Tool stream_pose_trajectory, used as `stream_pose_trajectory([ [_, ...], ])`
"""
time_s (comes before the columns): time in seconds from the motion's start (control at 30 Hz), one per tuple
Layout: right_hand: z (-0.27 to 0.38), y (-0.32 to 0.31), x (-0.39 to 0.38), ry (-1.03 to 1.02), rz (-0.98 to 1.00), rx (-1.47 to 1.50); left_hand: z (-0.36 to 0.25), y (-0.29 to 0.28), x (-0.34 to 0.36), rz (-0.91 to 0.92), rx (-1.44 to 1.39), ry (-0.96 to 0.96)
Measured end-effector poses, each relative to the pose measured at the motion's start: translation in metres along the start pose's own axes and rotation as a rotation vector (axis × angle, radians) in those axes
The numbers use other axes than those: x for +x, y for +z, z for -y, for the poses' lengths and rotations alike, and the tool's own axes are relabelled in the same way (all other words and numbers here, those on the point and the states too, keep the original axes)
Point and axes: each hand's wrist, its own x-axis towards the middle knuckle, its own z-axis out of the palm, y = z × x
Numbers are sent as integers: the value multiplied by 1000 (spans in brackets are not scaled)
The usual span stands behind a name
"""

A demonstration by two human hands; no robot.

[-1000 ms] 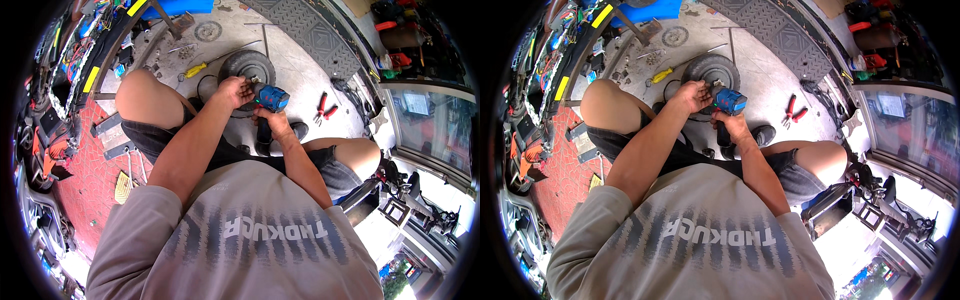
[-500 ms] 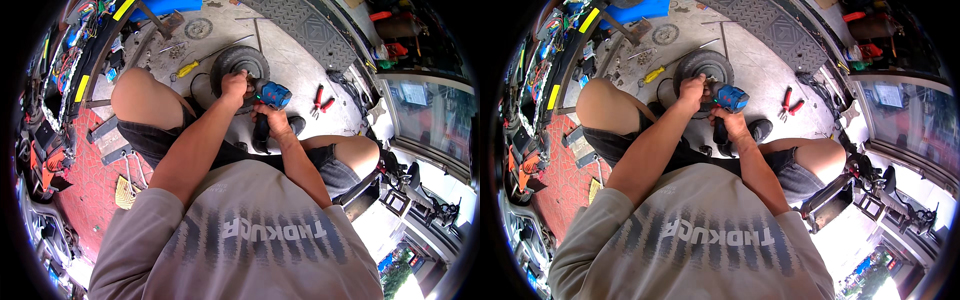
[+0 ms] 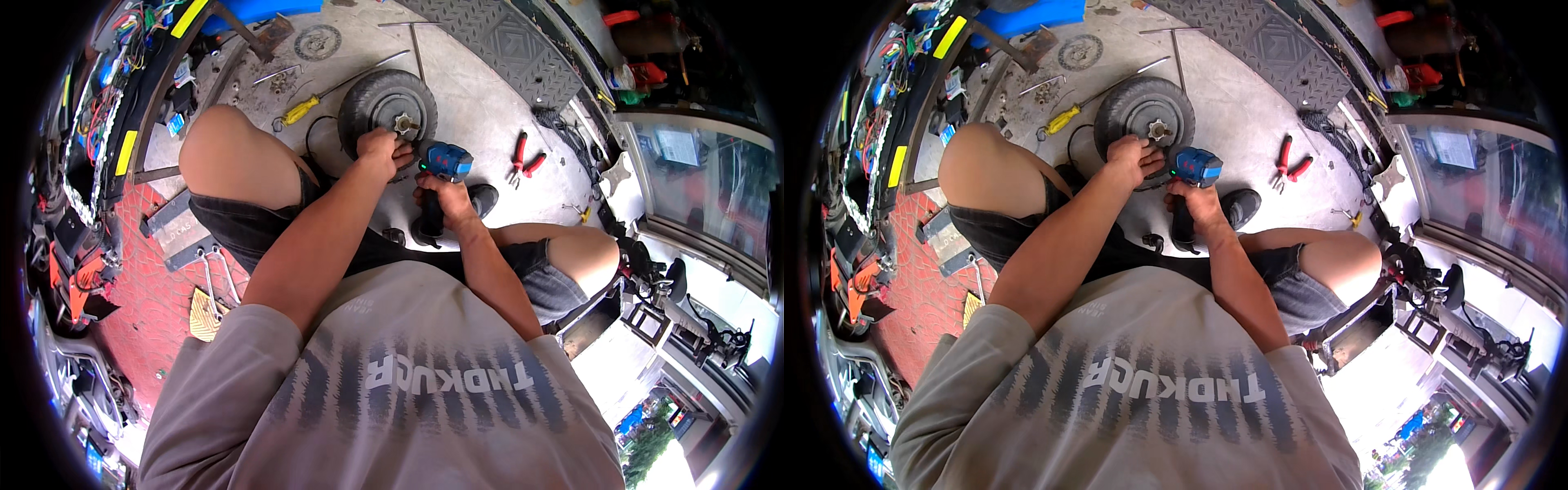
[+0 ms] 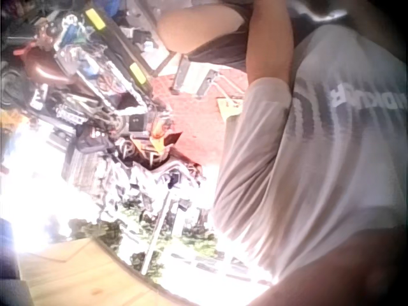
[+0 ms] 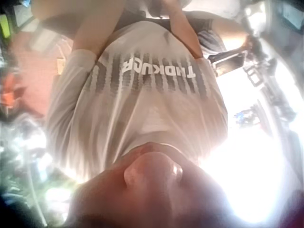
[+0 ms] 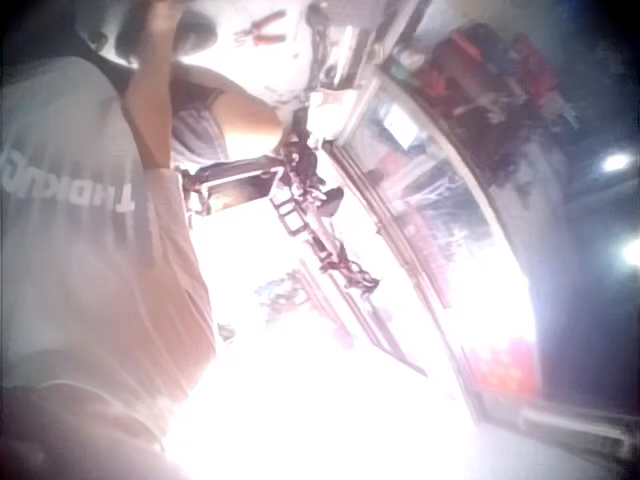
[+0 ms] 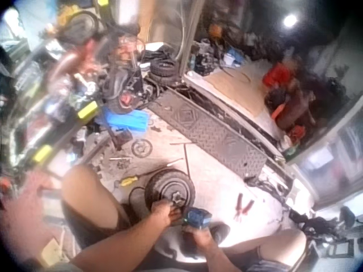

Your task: The person disassembles an electric wheel hub motor using an impact driver to remove screws, then uses a hammer and a punch to separate the components and extract a bearing.

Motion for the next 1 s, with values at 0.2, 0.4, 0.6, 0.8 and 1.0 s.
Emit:
stream_pose_trajectory([
  [0.2, -12, 7, 17, 74, -54, 35, -20, -18, 20, -385, 720, 925],
  [0.4, -11, 11, 27, 182, -58, -1, -52, -37, 26, -396, 629, 811],
  [0.6, -12, 8, 33, 193, -38, 26, -50, -38, 46, -402, 496, 799],
  [0.8, -14, 5, 37, 192, -27, 30, -43, -38, 50, -257, 695, 925],
  [1.0, -22, -1, 49, -9, -92, -562, -37, -40, 69, -239, 549, 1035],
])
